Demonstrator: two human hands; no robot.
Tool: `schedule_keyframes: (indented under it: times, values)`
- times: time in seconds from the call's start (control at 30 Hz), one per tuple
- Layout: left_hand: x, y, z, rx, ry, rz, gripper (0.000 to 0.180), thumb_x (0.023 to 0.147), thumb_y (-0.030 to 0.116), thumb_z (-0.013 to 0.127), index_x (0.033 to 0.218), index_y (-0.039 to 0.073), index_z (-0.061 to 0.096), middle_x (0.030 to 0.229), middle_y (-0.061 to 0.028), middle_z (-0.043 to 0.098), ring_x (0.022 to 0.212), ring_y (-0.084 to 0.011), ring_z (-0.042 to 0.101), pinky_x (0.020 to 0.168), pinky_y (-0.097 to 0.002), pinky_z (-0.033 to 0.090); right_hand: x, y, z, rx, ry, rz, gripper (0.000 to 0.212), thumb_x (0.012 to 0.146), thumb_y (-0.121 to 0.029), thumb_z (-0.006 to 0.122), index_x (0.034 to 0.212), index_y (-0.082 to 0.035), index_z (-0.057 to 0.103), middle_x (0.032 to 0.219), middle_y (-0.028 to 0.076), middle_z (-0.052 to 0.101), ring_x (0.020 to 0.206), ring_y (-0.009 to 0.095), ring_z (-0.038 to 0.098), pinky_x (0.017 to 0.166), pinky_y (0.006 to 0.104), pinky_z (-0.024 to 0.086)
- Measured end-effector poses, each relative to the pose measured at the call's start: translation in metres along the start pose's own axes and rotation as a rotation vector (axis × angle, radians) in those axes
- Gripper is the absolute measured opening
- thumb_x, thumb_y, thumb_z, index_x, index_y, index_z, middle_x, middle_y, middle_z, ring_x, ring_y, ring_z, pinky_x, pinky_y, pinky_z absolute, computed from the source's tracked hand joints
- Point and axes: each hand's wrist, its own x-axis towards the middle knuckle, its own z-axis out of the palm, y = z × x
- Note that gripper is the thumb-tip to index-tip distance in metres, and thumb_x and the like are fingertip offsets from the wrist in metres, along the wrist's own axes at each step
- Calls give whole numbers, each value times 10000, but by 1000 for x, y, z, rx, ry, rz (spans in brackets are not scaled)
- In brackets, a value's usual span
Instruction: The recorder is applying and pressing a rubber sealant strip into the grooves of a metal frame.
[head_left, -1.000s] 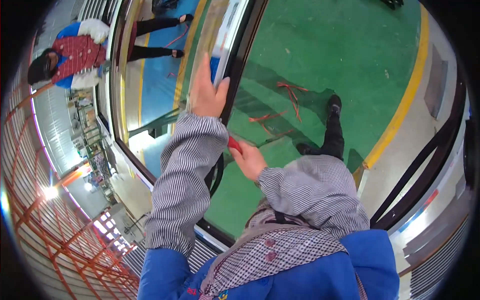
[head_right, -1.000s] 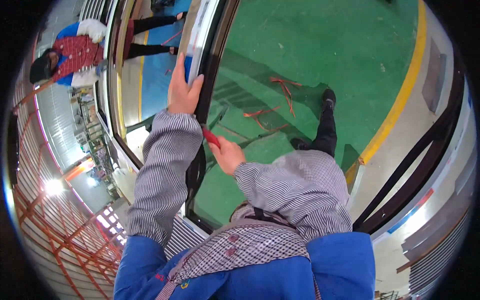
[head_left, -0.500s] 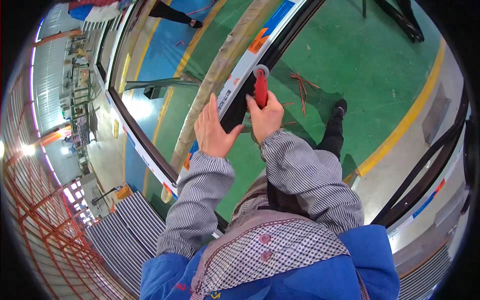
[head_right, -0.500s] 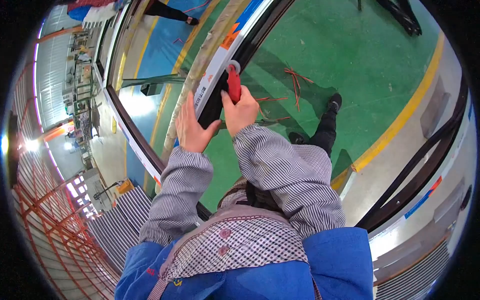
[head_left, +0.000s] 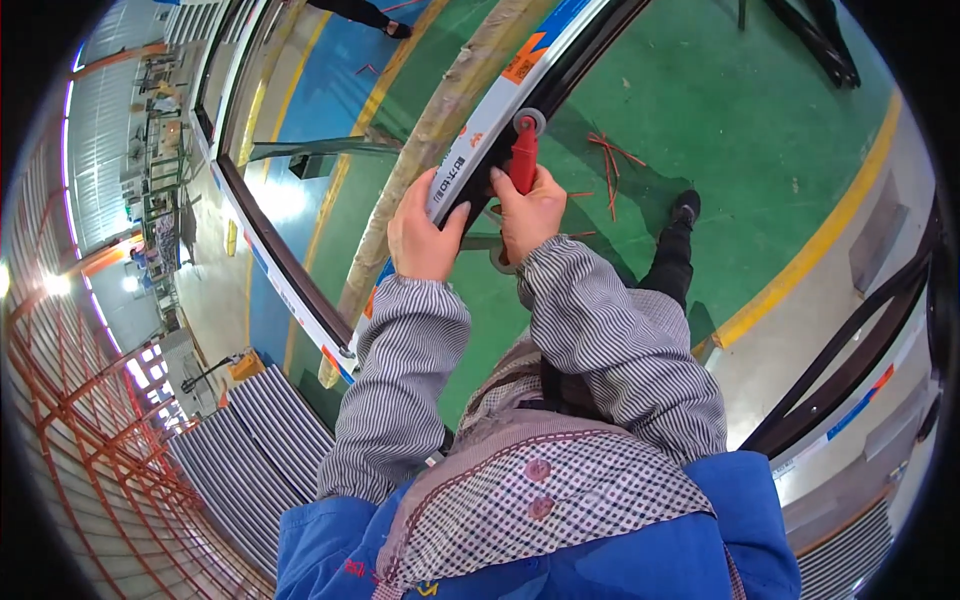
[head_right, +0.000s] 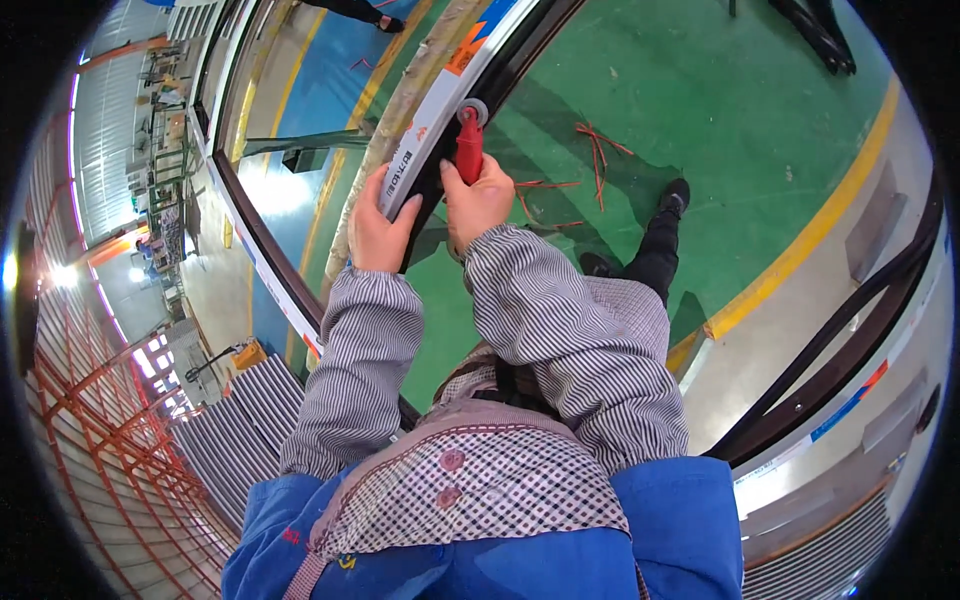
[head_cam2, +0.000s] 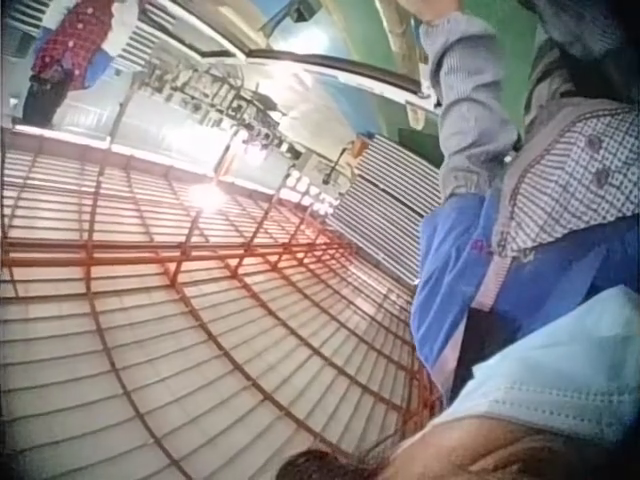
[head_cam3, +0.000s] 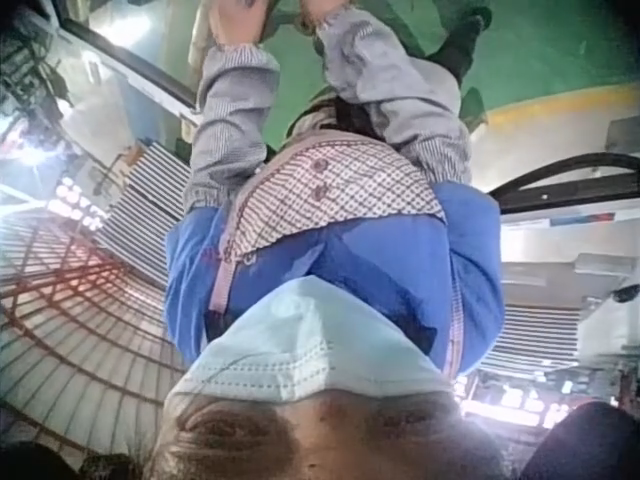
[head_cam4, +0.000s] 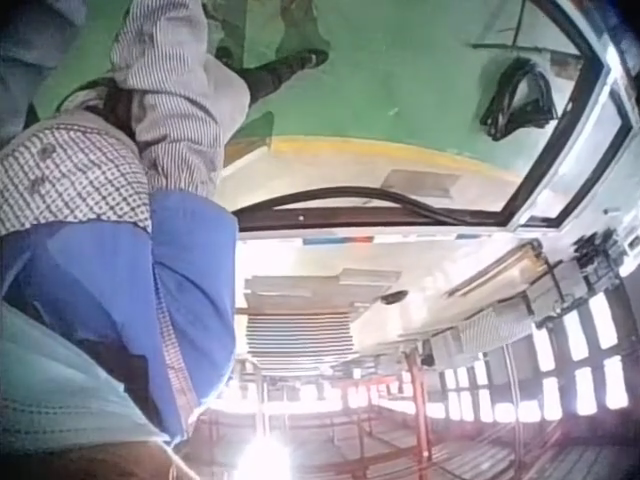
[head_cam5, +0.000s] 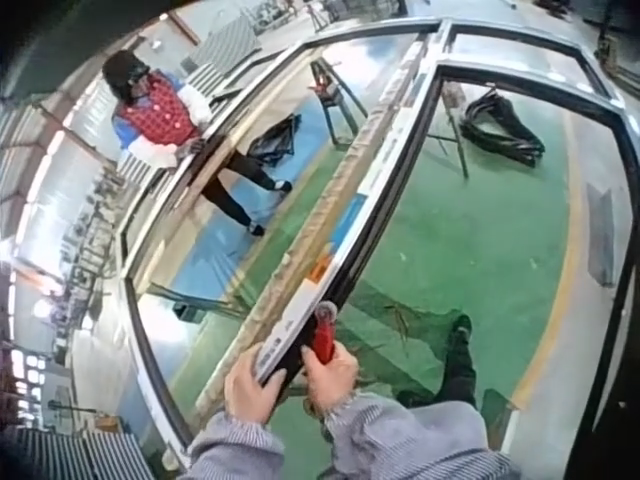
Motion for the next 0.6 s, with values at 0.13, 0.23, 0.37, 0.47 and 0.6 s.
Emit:
schedule_keyframes:
  times: [0.13,0.23,0.37,0.47,0.6]
  values:
    - [-1,1,2,-52,-2,-57,486,738,188,694,1181,49,549,1108,-174,611,1016,-328,593,869,-387,456,3,2,2,89,3,-11,172,792,-83,696,903,8,602,722,23,612,603,91,570,514,251,454]
    - [-2,3,3,-22,9,-75,486,749,163,690,1190,25,539,1089,-181,613,1010,-306,597,873,-369,456,1,2,3,-66,31,-50,162,789,-72,690,899,12,605,710,21,607,596,89,564,523,246,449]
    - [-1,-2,9,17,58,-30,489,756,133,690,1197,-4,527,1052,-187,619,986,-287,605,865,-352,460,3,2,4,-128,32,-114,168,782,-66,688,901,22,607,700,22,602,583,82,551,527,236,438]
    - [1,-4,12,-32,50,-39,479,755,123,689,1188,-6,528,1048,-185,617,976,-293,606,864,-354,460,3,1,4,-186,61,-139,180,776,-67,689,907,29,611,698,24,600,572,75,534,522,232,426]
    - [-3,-2,13,-17,45,-34,474,756,115,687,1183,-12,524,1050,-187,613,980,-295,602,866,-353,458,3,-6,2,-132,45,-83,193,773,-69,691,920,23,608,707,29,607,574,78,547,508,237,425]
